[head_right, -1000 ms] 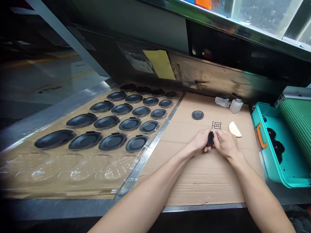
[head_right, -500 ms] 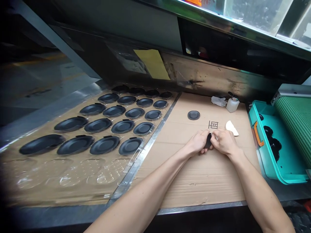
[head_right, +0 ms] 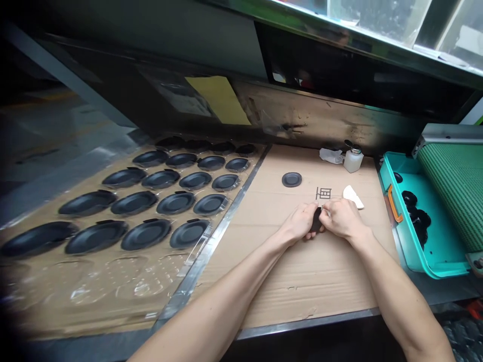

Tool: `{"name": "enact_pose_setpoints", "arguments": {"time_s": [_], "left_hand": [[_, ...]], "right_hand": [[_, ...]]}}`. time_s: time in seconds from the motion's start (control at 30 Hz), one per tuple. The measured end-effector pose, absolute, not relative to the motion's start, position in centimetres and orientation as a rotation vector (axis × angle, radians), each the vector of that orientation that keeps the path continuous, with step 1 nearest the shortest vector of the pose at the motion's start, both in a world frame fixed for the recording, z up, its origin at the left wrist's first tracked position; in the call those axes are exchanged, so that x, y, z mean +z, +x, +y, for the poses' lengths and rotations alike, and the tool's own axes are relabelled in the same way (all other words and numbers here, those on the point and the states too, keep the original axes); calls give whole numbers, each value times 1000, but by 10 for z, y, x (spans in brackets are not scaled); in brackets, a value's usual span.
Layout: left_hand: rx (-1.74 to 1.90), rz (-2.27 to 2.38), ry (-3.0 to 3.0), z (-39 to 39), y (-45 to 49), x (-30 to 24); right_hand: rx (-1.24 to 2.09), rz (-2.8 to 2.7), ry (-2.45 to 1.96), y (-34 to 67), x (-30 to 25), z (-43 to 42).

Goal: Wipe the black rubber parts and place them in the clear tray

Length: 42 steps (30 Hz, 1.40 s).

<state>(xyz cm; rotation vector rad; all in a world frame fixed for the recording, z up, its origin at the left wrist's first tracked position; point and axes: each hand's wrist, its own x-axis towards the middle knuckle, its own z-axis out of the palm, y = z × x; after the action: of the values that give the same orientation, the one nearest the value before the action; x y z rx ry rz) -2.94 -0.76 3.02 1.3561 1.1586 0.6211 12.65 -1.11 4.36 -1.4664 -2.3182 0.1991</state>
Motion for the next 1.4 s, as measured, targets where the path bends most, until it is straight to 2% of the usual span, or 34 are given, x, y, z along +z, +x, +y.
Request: {"name": "enact_pose_setpoints", "arguments": {"time_s": [0.73,0.87,1.07,1.4], "left_hand": [[682,1097,1371,-8,-28,25],[704,992,1026,2,-32,26],[704,631,262,19,-58,36],[743,569,139,20,-62,35]], "right_hand": [[263,-2200,-1487,127,42,-12],[294,-2066,-1474,129,43,-15],[60,-1714,-1435,140,34,-13],[13,-1856,-1436,136,22,-11]]}}
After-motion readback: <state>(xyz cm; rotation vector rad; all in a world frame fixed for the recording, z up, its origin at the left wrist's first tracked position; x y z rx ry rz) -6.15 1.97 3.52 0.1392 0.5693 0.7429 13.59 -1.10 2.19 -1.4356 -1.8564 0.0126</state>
